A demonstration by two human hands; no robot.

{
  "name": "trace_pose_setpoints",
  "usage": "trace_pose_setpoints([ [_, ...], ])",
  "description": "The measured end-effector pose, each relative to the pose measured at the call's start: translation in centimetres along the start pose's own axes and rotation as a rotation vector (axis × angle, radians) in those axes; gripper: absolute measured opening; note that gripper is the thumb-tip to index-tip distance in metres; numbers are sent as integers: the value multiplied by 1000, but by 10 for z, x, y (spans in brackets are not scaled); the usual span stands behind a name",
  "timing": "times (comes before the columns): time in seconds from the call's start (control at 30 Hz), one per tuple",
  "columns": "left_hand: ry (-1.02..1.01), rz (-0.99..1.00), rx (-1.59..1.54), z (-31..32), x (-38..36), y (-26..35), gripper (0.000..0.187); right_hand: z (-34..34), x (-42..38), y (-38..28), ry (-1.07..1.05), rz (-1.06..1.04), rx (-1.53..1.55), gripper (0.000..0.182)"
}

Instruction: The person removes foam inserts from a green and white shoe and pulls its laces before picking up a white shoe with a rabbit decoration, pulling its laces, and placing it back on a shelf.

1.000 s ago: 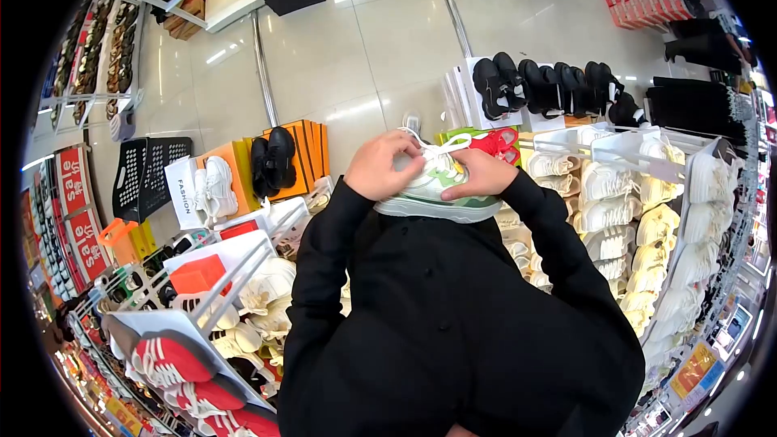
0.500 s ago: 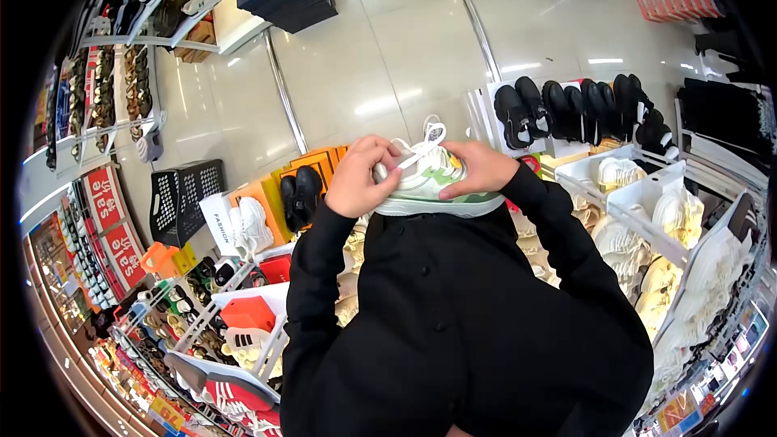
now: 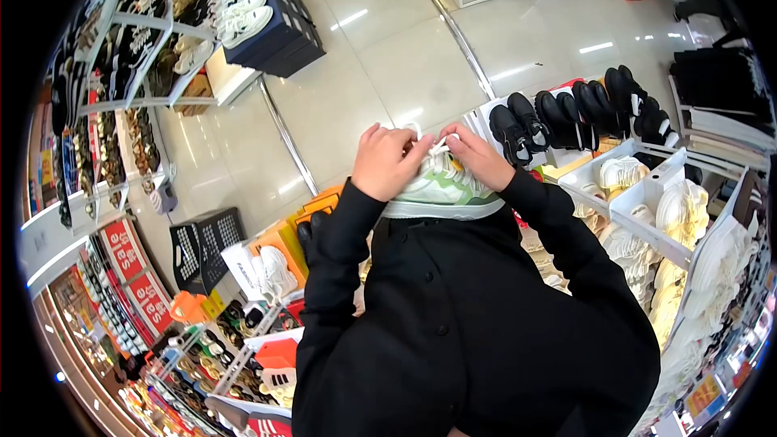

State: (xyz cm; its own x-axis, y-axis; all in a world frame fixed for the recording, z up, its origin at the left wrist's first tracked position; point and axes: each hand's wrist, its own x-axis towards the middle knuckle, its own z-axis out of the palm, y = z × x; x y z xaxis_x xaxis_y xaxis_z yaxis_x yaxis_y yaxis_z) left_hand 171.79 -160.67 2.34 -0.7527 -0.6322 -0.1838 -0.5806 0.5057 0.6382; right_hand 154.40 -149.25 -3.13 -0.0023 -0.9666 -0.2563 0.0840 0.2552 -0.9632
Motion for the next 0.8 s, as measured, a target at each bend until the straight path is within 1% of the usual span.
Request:
trace_pose_setpoints([
  [0.03,11,-15,-23,2,7,4,28,0,1,0,26,-6,-25,32],
  [0.07,173,110,-63,5,10,5,24,0,0,2,52,-8,-49,32],
  [0.17,313,210,-127,-1,19,9,19,5,-4,2,142,-24,-41,31],
  [0.2,219,204,-185,-6,21,7,18,6,-3,-1,171,-35,-29,30],
  [0.3,-186,-78,-935,-21,25,10,19,13,-3,-12,203,-28,-86,28],
  [0.33,-260,-65,-945,-30,27,8,21,14,-2,-14,207,-32,-123,25],
  [0.43,-413,-104,-1040,-43,28,-1,20,19,5,-13,180,-17,-28,23],
  [0.47,-358,-47,-1026,-32,29,-15,19,21,8,-11,173,-19,-28,22],
  [0.53,-360,-68,-921,-29,26,-31,18,24,13,-9,159,-20,-27,19],
  [0.63,-346,-89,-836,-29,25,-37,19,21,17,-13,93,66,3,16],
  [0.7,-321,-69,-813,-26,25,-42,21,24,16,-21,153,50,52,13],
  [0.73,-308,-64,-736,-27,25,-42,22,25,18,-24,181,41,75,13],
  [0.8,-278,-51,-583,-31,27,-41,23,25,25,-29,269,-200,-152,12],
])
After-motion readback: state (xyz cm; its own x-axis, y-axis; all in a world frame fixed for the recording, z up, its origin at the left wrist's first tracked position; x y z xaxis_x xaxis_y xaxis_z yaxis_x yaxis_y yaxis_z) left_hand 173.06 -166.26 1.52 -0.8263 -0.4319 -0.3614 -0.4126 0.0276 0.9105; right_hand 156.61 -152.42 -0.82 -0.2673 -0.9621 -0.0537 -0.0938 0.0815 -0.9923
